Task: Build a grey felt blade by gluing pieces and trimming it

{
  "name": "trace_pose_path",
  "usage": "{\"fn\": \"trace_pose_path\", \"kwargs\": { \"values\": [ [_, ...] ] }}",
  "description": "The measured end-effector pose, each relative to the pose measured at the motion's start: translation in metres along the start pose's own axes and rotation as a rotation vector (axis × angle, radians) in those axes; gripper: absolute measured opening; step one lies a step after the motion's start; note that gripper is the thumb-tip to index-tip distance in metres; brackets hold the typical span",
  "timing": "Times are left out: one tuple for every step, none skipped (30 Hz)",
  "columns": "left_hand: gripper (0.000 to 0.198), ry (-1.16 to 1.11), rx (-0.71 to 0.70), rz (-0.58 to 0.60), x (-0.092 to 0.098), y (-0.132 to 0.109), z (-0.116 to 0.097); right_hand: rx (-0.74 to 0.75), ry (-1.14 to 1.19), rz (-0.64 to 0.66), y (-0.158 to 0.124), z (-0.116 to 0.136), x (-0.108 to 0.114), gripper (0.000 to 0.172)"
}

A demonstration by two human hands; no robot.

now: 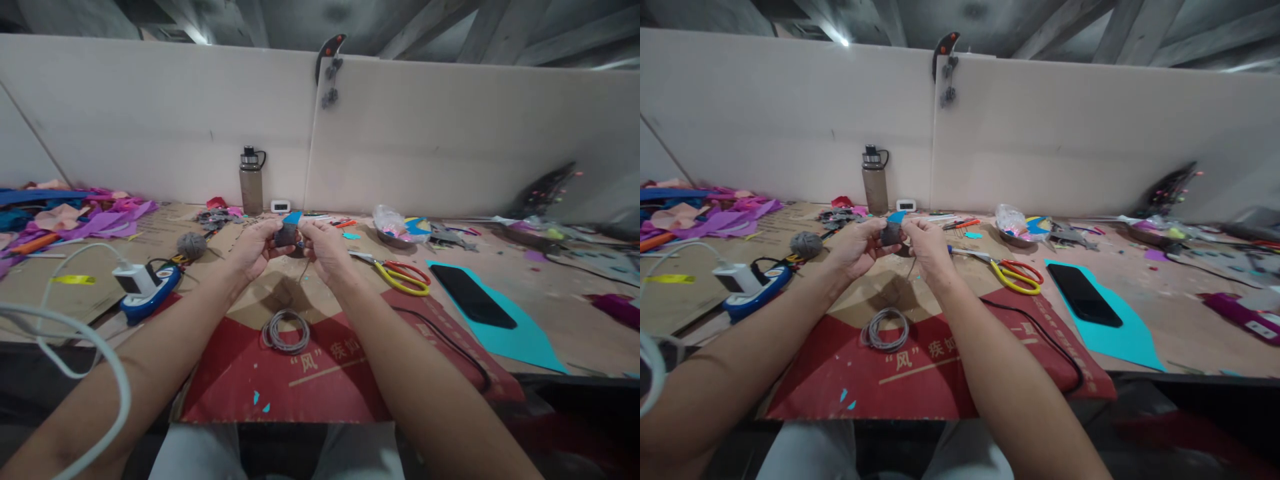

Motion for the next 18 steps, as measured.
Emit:
{"fn": "trace_pose_path", "kwargs": {
  "values": [
    [0.018,-0.002,0.003,-0.005,0.0003,0.0002,-0.0004,-0.006,0.011,0.009,0.0,-0.0004,-0.0001,0.021],
    [0.018,-0.002,0.005,-0.008,0.0007,0.0005,-0.0007,-0.012,0.02,0.017,0.0003,-0.001,0.0,0.022],
    [0.018,-0.002,0.005,-0.009,0.0011,0.0008,-0.0008,-0.017,0.027,0.023,0.0007,-0.0016,0.0003,0.022],
    [0.019,0.0,0.004,-0.007,0.0014,0.001,-0.0009,-0.021,0.031,0.031,0.0012,-0.0022,0.0005,0.022],
    [0.019,0.003,0.0,-0.003,0.0017,0.0012,-0.0009,-0.026,0.035,0.039,0.0015,-0.0025,0.0009,0.021],
    [0.019,0.006,-0.002,0.001,0.0018,0.0013,-0.0008,-0.031,0.038,0.048,0.0018,-0.0027,0.0012,0.021],
    [0.019,0.008,-0.003,0.006,0.0019,0.0013,-0.0008,-0.037,0.041,0.057,0.0019,-0.0028,0.0015,0.02],
    [0.019,0.01,-0.003,0.009,0.002,0.0013,-0.0007,-0.045,0.045,0.064,0.0019,-0.0027,0.0018,0.02],
    [0.02,0.01,-0.001,0.011,0.0022,0.0013,-0.0008,-0.054,0.051,0.071,0.0017,-0.0026,0.0021,0.019],
    [0.02,0.009,0.001,0.012,0.0025,0.0013,-0.0009,-0.065,0.058,0.078,0.0014,-0.0025,0.0022,0.019],
    [0.021,0.007,0.004,0.014,0.0028,0.0015,-0.0012,-0.077,0.064,0.086,0.001,-0.0025,0.002,0.018],
    [0.021,0.006,0.006,0.018,0.0033,0.0018,-0.0016,-0.089,0.067,0.097,0.0005,-0.0024,0.0016,0.018],
    [0.021,0.004,0.01,0.028,0.0037,0.0023,-0.0021,-0.097,0.066,0.107,-0.0001,-0.0024,0.0011,0.018],
    [0.02,0.005,0.014,0.041,0.0042,0.0028,-0.0026,-0.101,0.06,0.114,-0.0006,-0.0023,0.0005,0.017],
    [0.019,0.006,0.019,0.054,0.0048,0.0035,-0.0032,-0.101,0.051,0.118,-0.0011,-0.0021,0.0,0.017],
    [0.019,0.007,0.025,0.069,0.0053,0.0041,-0.0036,-0.097,0.043,0.121,-0.0015,-0.0019,-0.0005,0.018],
    [0.019,0.008,0.029,0.083,0.0059,0.0046,-0.0041,-0.09,0.036,0.123,-0.0018,-0.0017,-0.0009,0.018],
    [0.019,0.007,0.03,0.093,0.0065,0.0051,-0.0046,-0.083,0.032,0.123,-0.002,-0.0015,-0.0013,0.019]
  ]
}}
Point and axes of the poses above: each hand's wrist, its own y-axis towards the middle knuckle, its own x-axis out of the back of the hand, z = x × y, the point moved 4 cm from there along y, towards the middle knuckle, and after that the axes turned 9 degrees about -x, right-handed, at the moved point
